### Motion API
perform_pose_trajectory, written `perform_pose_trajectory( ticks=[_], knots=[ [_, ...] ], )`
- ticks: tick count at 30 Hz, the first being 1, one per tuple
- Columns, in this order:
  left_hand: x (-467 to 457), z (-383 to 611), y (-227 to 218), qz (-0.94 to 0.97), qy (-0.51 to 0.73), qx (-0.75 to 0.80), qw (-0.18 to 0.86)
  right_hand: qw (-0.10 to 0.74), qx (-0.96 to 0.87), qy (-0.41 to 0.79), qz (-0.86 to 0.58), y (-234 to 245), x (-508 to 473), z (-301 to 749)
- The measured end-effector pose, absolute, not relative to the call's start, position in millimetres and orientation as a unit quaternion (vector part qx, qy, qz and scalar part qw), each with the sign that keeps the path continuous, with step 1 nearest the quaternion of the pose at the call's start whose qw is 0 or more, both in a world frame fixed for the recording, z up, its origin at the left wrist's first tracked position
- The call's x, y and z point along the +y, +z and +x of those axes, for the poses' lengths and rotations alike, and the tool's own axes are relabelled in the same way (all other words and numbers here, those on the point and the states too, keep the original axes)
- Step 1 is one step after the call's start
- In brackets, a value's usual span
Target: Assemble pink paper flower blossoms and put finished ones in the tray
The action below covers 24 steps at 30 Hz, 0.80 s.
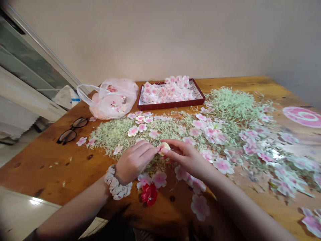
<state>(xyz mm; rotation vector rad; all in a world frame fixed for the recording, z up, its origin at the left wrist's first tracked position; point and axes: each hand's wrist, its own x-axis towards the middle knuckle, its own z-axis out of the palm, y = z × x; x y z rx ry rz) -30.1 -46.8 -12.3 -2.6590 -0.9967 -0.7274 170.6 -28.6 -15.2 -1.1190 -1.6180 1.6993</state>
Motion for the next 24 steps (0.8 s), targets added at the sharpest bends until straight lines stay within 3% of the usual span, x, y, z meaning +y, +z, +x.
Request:
perform_pose_trajectory(
  ticks=[5,13,19,24],
  knots=[
    [-46.5,-29.8,-11.8,-0.899,-0.255,-0.332,0.129,0.269,-0.559,0.668,-0.411,-12.6,-27.7,173.6],
    [-42.2,-32.8,-12.5,-0.887,-0.300,-0.342,0.081,0.285,-0.462,0.727,-0.420,-7.4,-28.9,174.7],
    [-37.9,-33.4,-13.1,-0.847,-0.379,-0.372,0.005,0.292,-0.517,0.654,-0.468,-20.2,-19.7,177.0],
    [-37.6,-33.8,-12.3,-0.848,-0.398,-0.350,0.032,0.286,-0.590,0.633,-0.412,-27.4,-24.0,168.1]
  ],
)
